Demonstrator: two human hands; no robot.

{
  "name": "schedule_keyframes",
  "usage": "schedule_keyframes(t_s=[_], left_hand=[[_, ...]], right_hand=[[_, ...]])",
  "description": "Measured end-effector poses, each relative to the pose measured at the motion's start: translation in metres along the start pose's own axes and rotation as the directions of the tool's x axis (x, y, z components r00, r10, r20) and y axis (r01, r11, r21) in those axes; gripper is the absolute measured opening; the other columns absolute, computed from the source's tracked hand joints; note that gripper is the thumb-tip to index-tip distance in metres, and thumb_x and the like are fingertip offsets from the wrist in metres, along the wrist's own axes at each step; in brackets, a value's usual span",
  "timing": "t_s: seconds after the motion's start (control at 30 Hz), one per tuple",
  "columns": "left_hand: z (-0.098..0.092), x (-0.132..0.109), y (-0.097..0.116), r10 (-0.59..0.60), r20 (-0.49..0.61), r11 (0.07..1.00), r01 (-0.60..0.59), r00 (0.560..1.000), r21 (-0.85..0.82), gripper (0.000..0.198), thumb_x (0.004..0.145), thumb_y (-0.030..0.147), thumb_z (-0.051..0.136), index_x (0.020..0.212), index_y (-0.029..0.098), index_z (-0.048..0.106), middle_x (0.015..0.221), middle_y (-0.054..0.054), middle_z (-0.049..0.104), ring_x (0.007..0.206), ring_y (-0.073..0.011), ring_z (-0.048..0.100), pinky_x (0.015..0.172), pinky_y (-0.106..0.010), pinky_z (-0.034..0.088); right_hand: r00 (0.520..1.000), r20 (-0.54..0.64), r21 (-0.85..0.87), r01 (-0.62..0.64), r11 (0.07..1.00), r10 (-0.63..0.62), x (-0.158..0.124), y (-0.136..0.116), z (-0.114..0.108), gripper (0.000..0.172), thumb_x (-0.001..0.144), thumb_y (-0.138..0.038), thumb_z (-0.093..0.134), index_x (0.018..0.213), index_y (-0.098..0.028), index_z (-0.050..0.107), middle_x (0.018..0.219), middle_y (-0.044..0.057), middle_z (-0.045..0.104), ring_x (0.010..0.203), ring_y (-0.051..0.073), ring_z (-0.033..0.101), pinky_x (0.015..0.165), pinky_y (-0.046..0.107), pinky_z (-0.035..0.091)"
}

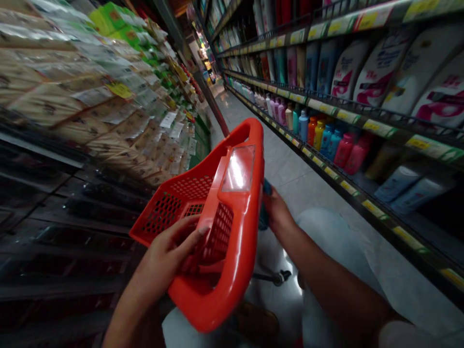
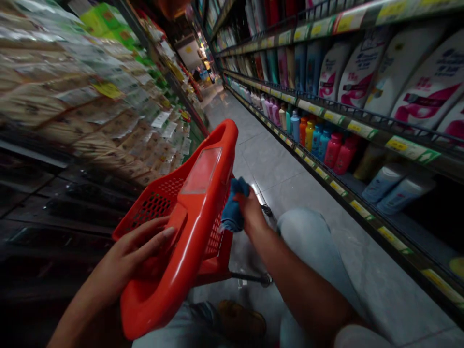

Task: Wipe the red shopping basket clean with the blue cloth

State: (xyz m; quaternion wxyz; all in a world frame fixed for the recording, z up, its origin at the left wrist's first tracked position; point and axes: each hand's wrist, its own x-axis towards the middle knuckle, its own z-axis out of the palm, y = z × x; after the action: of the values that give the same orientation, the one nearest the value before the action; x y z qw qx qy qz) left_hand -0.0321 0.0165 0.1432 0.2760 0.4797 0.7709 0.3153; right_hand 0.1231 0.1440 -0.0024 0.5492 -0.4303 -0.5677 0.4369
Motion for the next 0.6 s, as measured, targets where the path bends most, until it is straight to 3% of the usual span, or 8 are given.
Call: schedule_keyframes(t_s=[0.07, 0.1, 0.13, 0.2, 0.3, 0.4, 0.47, 0.6], left_hand=[[0.003, -0.016, -0.001, 0.116, -0.191, 0.990, -0.098, 0.975, 0.103, 0.047, 0.077, 0.064, 0.070, 0.100, 0.023, 0.076, 0.097, -0.006, 0.079, 0.085, -0.0238, 0.074, 0.068, -0.029, 0.061], [0.008, -0.027, 0.001, 0.176, -0.302, 0.979, -0.135, 0.937, 0.151, 0.043, 0.082, 0.062, 0.066, 0.100, 0.024, 0.076, 0.099, -0.005, 0.079, 0.086, -0.0227, 0.074, 0.070, -0.028, 0.060], [0.015, -0.040, 0.005, 0.238, -0.391, 0.967, -0.178, 0.889, 0.183, 0.038, 0.087, 0.058, 0.063, 0.102, 0.026, 0.075, 0.101, -0.004, 0.079, 0.086, -0.0212, 0.074, 0.069, -0.027, 0.060], [0.032, -0.066, 0.016, 0.327, -0.485, 0.944, -0.262, 0.811, 0.199, 0.030, 0.098, 0.044, 0.051, 0.114, 0.028, 0.071, 0.110, -0.002, 0.077, 0.086, -0.0178, 0.074, 0.073, -0.027, 0.059], [0.055, -0.092, 0.030, 0.649, -0.278, 0.738, -0.498, 0.708, 0.456, 0.031, 0.099, 0.033, 0.049, 0.123, 0.026, 0.067, 0.115, -0.004, 0.076, 0.094, -0.0183, 0.074, 0.078, -0.027, 0.058], [0.061, -0.097, 0.029, 0.751, -0.171, 0.601, -0.554, 0.638, 0.576, 0.031, 0.097, 0.026, 0.050, 0.123, 0.021, 0.066, 0.093, -0.004, 0.077, 0.078, -0.0166, 0.073, 0.069, -0.026, 0.055], [0.056, -0.098, 0.022, 0.772, -0.178, 0.586, -0.574, 0.611, 0.572, 0.032, 0.095, 0.021, 0.051, 0.123, 0.019, 0.066, 0.080, -0.002, 0.074, 0.067, -0.0141, 0.068, 0.063, -0.025, 0.052], [0.044, -0.106, 0.005, 0.805, -0.235, 0.566, -0.585, 0.545, 0.581, 0.039, 0.091, 0.014, 0.057, 0.128, 0.019, 0.066, 0.084, -0.003, 0.073, 0.069, -0.0128, 0.067, 0.069, -0.025, 0.052]], right_hand=[[0.989, -0.151, 0.095, 0.011, 0.995, 0.003, 0.015, -0.016, -0.033, 0.041, 0.094, -0.021, 0.044, 0.135, -0.019, 0.047, 0.122, 0.010, 0.073, 0.095, 0.019, 0.075, 0.081, 0.032, 0.062], [0.974, -0.225, 0.128, 0.053, 0.990, -0.023, 0.017, -0.028, -0.047, 0.046, 0.092, -0.022, 0.050, 0.138, -0.022, 0.045, 0.133, 0.010, 0.067, 0.109, 0.020, 0.071, 0.092, 0.035, 0.060], [0.964, -0.253, 0.121, 0.114, 0.986, -0.080, 0.014, -0.042, -0.058, 0.049, 0.090, -0.021, 0.053, 0.138, -0.026, 0.046, 0.140, 0.008, 0.062, 0.121, 0.021, 0.066, 0.101, 0.037, 0.056], [0.962, -0.170, 0.038, 0.223, 0.974, -0.213, -0.005, -0.072, -0.071, 0.046, 0.088, -0.017, 0.053, 0.132, -0.031, 0.053, 0.141, 0.004, 0.059, 0.130, 0.022, 0.058, 0.109, 0.040, 0.051], [0.933, 0.015, -0.025, 0.360, 0.933, -0.359, -0.055, -0.107, -0.071, 0.041, 0.087, -0.012, 0.051, 0.121, -0.033, 0.061, 0.133, 0.005, 0.058, 0.122, 0.022, 0.061, 0.101, 0.038, 0.056], [0.833, 0.137, 0.008, 0.541, 0.841, -0.537, -0.085, -0.113, -0.067, 0.043, 0.085, -0.014, 0.058, 0.122, -0.037, 0.061, 0.126, 0.005, 0.057, 0.110, 0.023, 0.064, 0.092, 0.039, 0.060], [0.780, 0.156, -0.006, 0.615, 0.789, -0.607, -0.074, -0.104, -0.065, 0.046, 0.084, -0.014, 0.061, 0.123, -0.038, 0.062, 0.123, 0.004, 0.058, 0.108, 0.025, 0.064, 0.092, 0.042, 0.059], [0.861, -0.061, -0.047, 0.504, 0.863, -0.506, -0.007, -0.087, -0.056, 0.046, 0.080, -0.006, 0.053, 0.115, -0.032, 0.067, 0.119, 0.005, 0.058, 0.114, 0.023, 0.061, 0.104, 0.042, 0.052]])
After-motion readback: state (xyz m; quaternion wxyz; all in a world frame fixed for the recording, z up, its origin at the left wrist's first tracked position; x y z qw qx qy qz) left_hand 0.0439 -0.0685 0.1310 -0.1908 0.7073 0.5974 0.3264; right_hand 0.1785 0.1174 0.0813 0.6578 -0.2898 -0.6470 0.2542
